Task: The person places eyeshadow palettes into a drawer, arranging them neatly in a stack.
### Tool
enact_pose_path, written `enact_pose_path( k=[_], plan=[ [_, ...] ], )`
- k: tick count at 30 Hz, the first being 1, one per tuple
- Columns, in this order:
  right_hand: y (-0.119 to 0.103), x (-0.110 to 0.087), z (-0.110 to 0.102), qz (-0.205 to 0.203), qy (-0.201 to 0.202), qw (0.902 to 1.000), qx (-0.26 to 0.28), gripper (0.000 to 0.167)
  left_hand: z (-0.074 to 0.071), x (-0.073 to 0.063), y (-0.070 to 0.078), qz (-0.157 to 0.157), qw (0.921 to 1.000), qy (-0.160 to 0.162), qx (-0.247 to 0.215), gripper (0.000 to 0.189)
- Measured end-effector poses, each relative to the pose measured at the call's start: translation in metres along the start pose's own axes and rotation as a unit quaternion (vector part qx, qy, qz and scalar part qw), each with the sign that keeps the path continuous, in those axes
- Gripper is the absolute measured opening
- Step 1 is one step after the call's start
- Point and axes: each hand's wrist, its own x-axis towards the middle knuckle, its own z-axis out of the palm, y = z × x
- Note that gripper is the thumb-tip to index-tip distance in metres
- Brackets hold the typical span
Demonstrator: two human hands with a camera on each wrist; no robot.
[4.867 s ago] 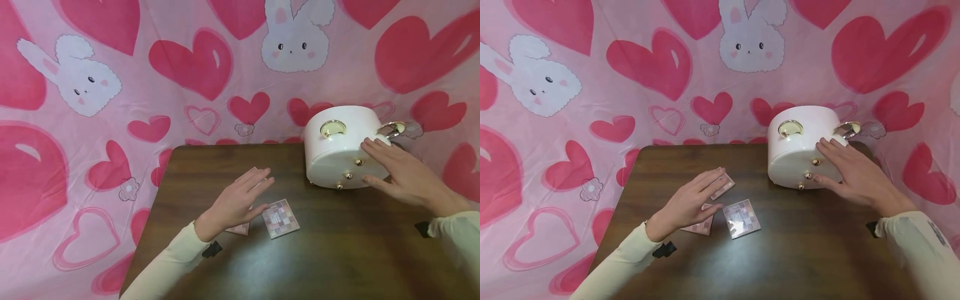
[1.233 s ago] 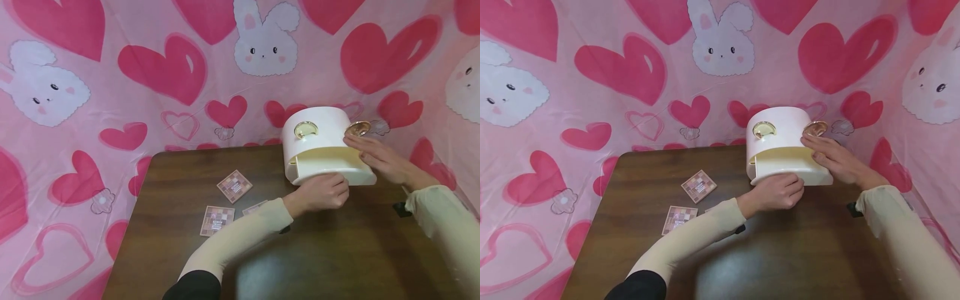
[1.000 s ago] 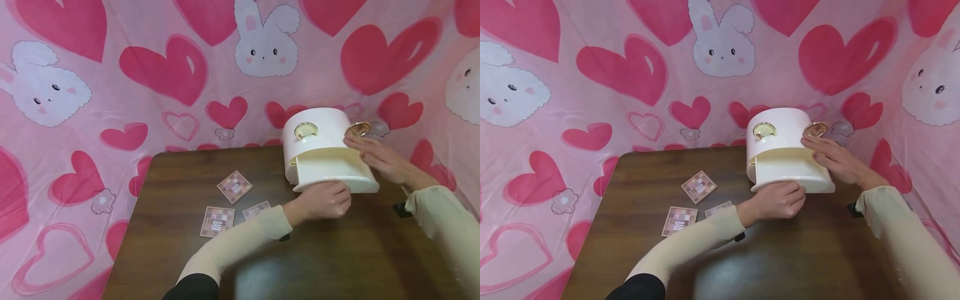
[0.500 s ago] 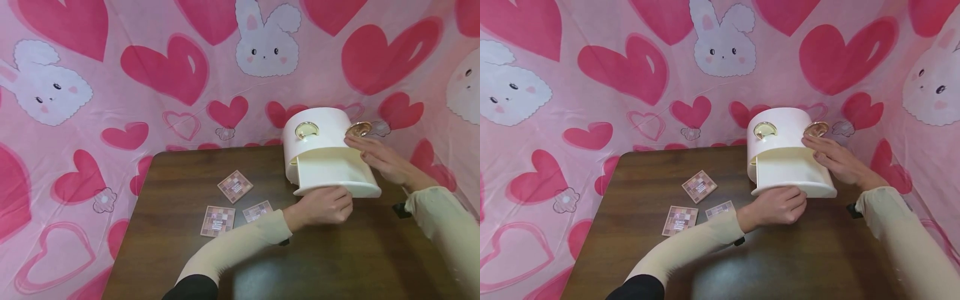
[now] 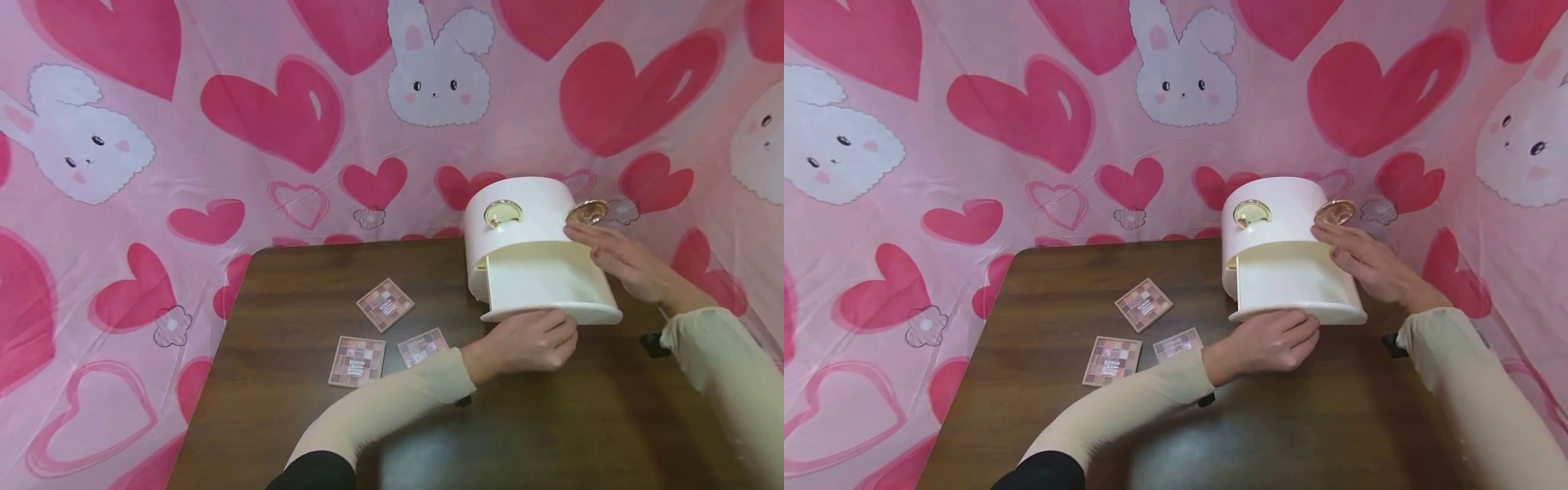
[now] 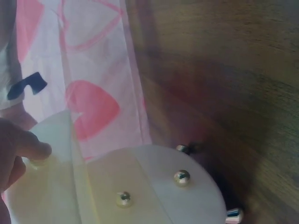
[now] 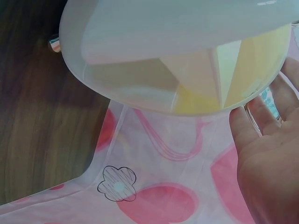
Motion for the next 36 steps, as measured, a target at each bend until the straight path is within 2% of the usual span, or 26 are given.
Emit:
enact_pose_path(
  k=[3,5,7,8,10,12,15,20,26,29,36],
  plan=[
    [0.000,-0.001,0.001,0.014,-0.003,0.9999,-0.005,0.053,-0.009,-0.003,-0.005,-0.014,0.9993,0.034,-0.007,0.037],
    [0.001,-0.002,0.001,0.020,-0.002,0.9998,-0.007,0.054,-0.023,-0.006,-0.013,-0.049,0.9967,0.059,-0.029,0.038],
    [0.001,-0.002,0.003,0.012,0.000,0.9999,-0.009,0.054,-0.033,-0.012,-0.021,-0.105,0.9887,0.073,-0.079,0.029],
    [0.001,-0.002,0.004,0.011,0.001,0.9999,-0.009,0.053,-0.038,-0.016,-0.025,-0.137,0.9816,0.077,-0.108,0.025],
    [0.000,-0.002,0.005,0.006,0.003,1.0000,-0.006,0.053,-0.045,-0.024,-0.033,-0.204,0.9617,0.078,-0.165,0.022],
    [-0.001,-0.002,0.006,0.001,0.006,1.0000,-0.003,0.053,-0.046,-0.033,-0.038,-0.256,0.9397,0.081,-0.211,0.031],
    [0.000,-0.003,0.006,-0.001,0.009,1.0000,0.002,0.055,-0.048,-0.047,-0.045,-0.302,0.9153,0.096,-0.248,0.043],
    [0.000,-0.002,0.006,0.003,0.008,0.9999,0.007,0.058,-0.049,-0.075,-0.049,-0.361,0.8849,0.106,-0.275,0.062],
    [-0.001,-0.004,0.007,0.017,0.009,0.9998,0.008,0.060,-0.046,-0.108,-0.041,-0.431,0.8438,0.053,-0.315,0.080],
    [0.000,-0.004,0.008,0.018,0.008,0.9998,0.008,0.061,-0.045,-0.124,-0.034,-0.461,0.8265,0.018,-0.323,0.085],
    [0.004,-0.001,0.008,0.001,0.014,0.9999,0.003,0.062,-0.038,-0.152,-0.017,-0.510,0.7990,-0.055,-0.314,0.089]
  ],
)
